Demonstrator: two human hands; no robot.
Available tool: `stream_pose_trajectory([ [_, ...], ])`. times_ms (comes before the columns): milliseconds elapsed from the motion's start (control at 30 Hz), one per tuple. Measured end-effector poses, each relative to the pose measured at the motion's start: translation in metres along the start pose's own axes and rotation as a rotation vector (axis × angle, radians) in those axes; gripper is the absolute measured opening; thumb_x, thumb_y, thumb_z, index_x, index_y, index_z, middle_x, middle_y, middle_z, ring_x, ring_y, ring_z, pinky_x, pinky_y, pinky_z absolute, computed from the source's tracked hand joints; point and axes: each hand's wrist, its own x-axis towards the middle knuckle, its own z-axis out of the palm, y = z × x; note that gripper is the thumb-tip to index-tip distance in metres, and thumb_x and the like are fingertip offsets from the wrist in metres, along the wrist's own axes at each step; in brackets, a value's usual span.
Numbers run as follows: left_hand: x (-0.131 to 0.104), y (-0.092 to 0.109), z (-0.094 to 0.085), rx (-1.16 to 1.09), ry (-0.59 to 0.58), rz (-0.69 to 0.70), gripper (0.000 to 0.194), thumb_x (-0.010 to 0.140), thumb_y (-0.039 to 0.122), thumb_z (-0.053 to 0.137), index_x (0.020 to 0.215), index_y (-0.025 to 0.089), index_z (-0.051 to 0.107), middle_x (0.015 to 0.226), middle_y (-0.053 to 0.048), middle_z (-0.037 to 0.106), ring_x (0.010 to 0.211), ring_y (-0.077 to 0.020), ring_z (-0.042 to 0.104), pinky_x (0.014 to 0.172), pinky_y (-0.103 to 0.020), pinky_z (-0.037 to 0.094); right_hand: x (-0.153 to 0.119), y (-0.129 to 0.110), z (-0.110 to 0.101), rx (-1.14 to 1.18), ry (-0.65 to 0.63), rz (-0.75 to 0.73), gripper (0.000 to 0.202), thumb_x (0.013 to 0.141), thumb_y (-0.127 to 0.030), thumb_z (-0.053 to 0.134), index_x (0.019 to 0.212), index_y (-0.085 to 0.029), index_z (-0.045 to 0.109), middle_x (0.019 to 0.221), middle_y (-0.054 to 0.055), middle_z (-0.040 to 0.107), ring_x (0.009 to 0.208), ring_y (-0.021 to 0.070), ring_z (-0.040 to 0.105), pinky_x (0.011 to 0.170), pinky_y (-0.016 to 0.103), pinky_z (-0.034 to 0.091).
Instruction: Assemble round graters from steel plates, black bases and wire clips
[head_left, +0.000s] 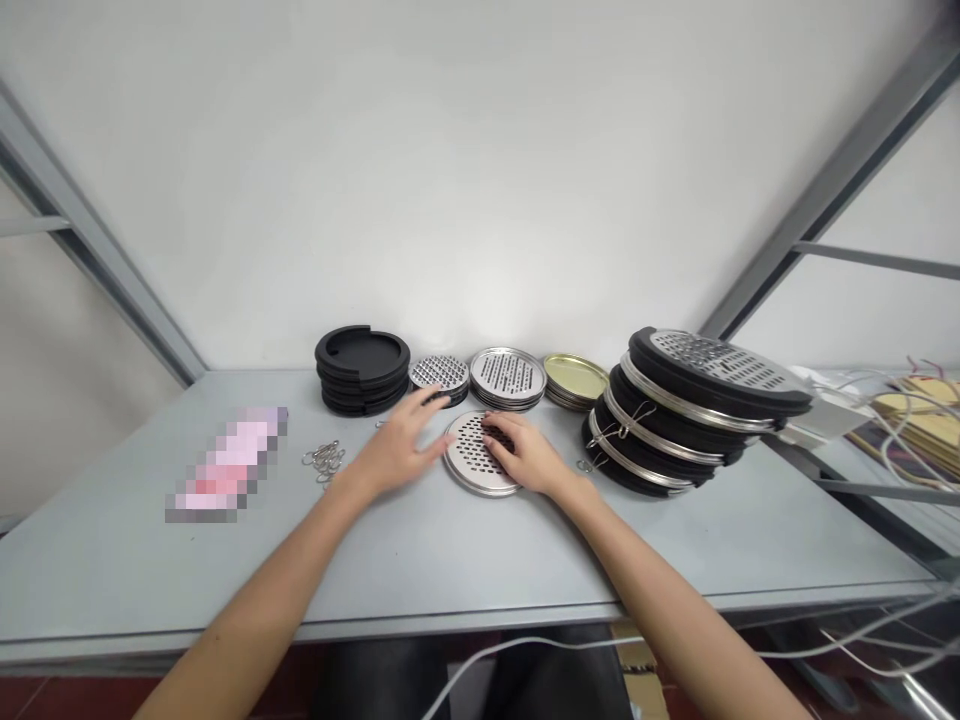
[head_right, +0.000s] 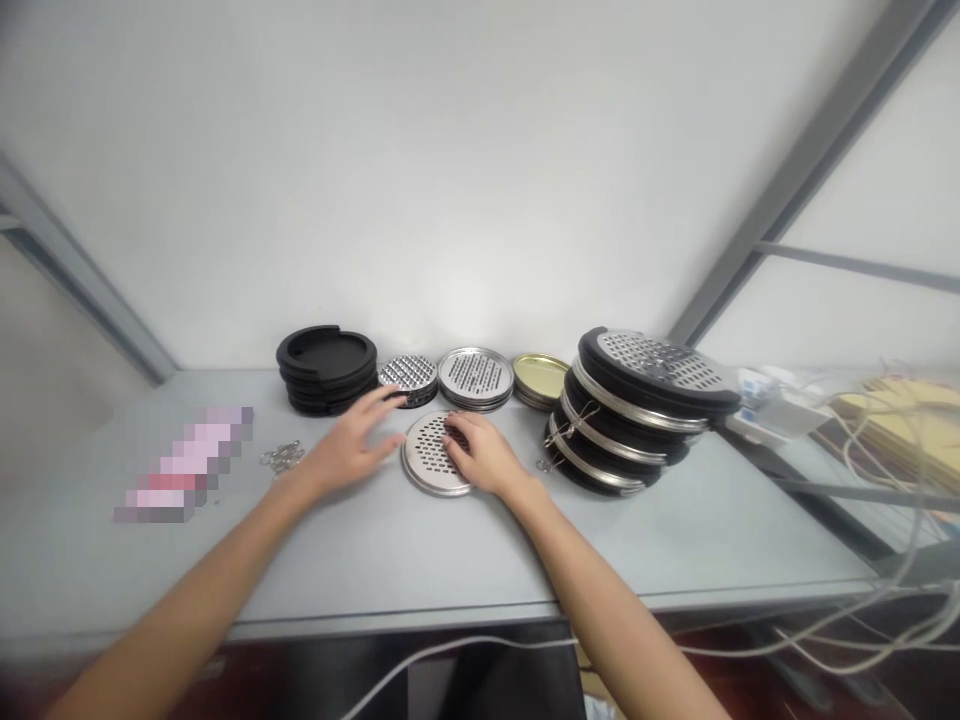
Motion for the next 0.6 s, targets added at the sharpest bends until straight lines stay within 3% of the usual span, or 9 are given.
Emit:
stream_pose_trajectory([
  [100,0.001,-0.013,-0.04,0.091,0.306,0.013,0.037,0.093,0.04,0.051,0.125,0.022,0.057,0.138,-0.01,0.053,0.13,-0.0261,0.048,0.111,-0.044,0.038,0.001,0.0,-0.002,0.001,-0.012,-0.022,0.031,0.092,-0.031,0.053,0.115,-0.014,0.065,0.121,0.015,0.066,0.115,0.0258,0.06,0.103,0.044,0.046],
  [200,0.0,-0.038,-0.087,0.217,0.36,0.053,0.038,0.087,0.041,0.06,0.121,0.023,0.059,0.134,-0.007,0.055,0.125,-0.0252,0.052,0.11,-0.043,0.039,0.002,0.0,-0.004,-0.011,-0.018,-0.043,0.031,0.092,-0.03,0.053,0.115,-0.014,0.066,0.122,0.015,0.066,0.115,0.026,0.06,0.102,0.043,0.046],
  [267,0.0,-0.061,-0.114,0.282,0.307,0.021,0.046,0.084,0.046,0.063,0.125,0.024,0.058,0.132,-0.005,0.057,0.124,-0.0254,0.053,0.111,-0.042,0.038,0.003,-0.001,-0.005,-0.023,-0.025,-0.051,0.031,0.092,-0.03,0.053,0.116,-0.013,0.065,0.123,0.016,0.065,0.116,0.0266,0.059,0.102,0.044,0.047],
  [367,0.003,-0.097,-0.14,0.329,0.101,-0.062,0.067,0.08,0.06,0.061,0.134,0.023,0.051,0.136,-0.008,0.056,0.125,-0.0284,0.052,0.109,-0.044,0.039,0.003,-0.002,-0.006,-0.028,-0.029,-0.056,0.032,0.092,-0.029,0.053,0.117,-0.013,0.065,0.124,0.016,0.064,0.116,0.0267,0.059,0.101,0.044,0.047],
  [467,0.011,-0.126,-0.148,0.376,-0.131,-0.056,0.077,0.076,0.075,0.052,0.128,0.018,0.058,0.134,-0.011,0.058,0.127,-0.0317,0.05,0.107,-0.049,0.038,0.002,-0.001,-0.006,-0.028,-0.026,-0.056,0.032,0.093,-0.029,0.053,0.117,-0.013,0.065,0.125,0.016,0.063,0.117,0.0259,0.058,0.102,0.043,0.046],
  [600,0.022,-0.142,-0.148,0.477,-0.244,-0.047,0.079,0.077,0.082,0.042,0.11,0.015,0.065,0.121,-0.011,0.063,0.109,-0.0271,0.058,0.094,-0.048,0.046,0.002,0.001,-0.006,-0.032,-0.035,-0.065,0.033,0.094,-0.03,0.051,0.119,-0.013,0.065,0.126,0.017,0.062,0.118,0.0251,0.057,0.104,0.042,0.045],
])
